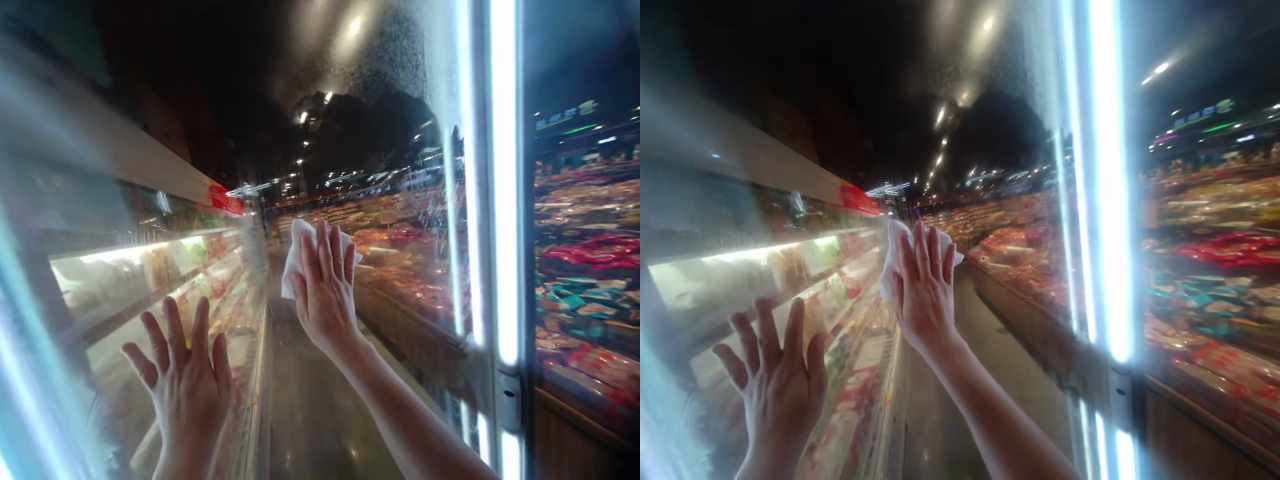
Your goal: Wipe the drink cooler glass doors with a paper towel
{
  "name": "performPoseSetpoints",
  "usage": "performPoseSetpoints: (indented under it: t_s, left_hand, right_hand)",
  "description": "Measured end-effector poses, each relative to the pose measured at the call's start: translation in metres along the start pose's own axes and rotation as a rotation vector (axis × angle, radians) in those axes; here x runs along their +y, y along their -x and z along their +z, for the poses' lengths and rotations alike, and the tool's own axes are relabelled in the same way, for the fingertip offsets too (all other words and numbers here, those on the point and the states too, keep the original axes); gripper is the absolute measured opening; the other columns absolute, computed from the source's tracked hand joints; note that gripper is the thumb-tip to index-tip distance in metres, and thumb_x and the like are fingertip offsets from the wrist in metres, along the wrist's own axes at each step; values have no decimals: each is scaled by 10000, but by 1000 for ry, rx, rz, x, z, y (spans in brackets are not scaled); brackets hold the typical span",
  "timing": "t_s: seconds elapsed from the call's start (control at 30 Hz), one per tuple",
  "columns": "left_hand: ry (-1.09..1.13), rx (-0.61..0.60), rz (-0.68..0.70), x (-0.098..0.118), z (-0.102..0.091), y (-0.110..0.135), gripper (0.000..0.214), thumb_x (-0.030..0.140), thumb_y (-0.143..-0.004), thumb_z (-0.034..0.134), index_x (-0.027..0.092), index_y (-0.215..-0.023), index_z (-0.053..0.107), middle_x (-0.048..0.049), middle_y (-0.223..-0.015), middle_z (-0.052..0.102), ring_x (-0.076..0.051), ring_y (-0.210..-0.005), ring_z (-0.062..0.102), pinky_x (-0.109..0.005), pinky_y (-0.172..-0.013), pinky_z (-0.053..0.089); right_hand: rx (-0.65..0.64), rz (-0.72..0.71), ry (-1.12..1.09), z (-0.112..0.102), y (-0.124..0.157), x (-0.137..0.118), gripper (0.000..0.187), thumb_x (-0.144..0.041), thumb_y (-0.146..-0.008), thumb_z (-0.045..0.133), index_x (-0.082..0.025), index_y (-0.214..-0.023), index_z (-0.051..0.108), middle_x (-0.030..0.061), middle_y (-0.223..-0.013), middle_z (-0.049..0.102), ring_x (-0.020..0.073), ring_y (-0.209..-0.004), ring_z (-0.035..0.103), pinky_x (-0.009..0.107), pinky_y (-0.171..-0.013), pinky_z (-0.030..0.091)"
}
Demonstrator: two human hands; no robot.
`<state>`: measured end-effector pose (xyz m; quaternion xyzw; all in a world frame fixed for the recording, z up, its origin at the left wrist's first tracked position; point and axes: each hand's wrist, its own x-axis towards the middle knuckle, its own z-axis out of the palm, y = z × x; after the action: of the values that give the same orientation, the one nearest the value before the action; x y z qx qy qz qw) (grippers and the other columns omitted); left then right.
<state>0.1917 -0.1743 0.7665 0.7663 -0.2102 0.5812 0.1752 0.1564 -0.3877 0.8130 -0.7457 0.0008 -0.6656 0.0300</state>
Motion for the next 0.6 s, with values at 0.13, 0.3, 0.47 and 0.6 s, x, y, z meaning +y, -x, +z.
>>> performPoseSetpoints:
  t_s: [0.13, 0.3, 0.47, 0.6]
  left_hand:
    - [-7, -30, 33, -15, 13, 64, 816, 206, -970, 526, 354, -1621, 58, -46, -1736, 14, -324, -1596, -30, -695, -1263, 20]
    - [-38, -18, 62, -28, 26, 109, 829, 166, -941, 543, 365, -1620, 111, -34, -1732, 72, -310, -1598, 30, -671, -1277, 49]
    - [12, -20, 30, -33, 0, 36, 799, 208, -970, 523, 394, -1614, 88, -63, -1731, 83, -359, -1591, -1, -759, -1229, 42]
    - [-6, -49, 16, -38, -1, 45, 793, 218, -970, 524, 384, -1616, 94, -52, -1731, 73, -348, -1591, 4, -743, -1240, 67]
  right_hand:
    - [-34, -37, 42, 7, 94, -22, 729, -191, -1033, 426, -192, -1657, 48, 87, -1729, 62, 295, -1600, 21, 601, -1289, 73]
    - [-43, -125, 48, 22, 153, -49, 712, -146, -992, 452, -134, -1643, 163, 85, -1720, 135, 293, -1596, 78, 551, -1303, 52]
    - [-35, -36, 17, 23, 24, -67, 710, -249, -1048, 387, -163, -1653, 27, 111, -1714, 171, 286, -1598, -13, 643, -1275, 135]
    - [-49, -19, 15, 23, 34, -77, 700, -230, -1033, 414, -145, -1652, 99, 119, -1716, 164, 303, -1597, 13, 637, -1277, 141]
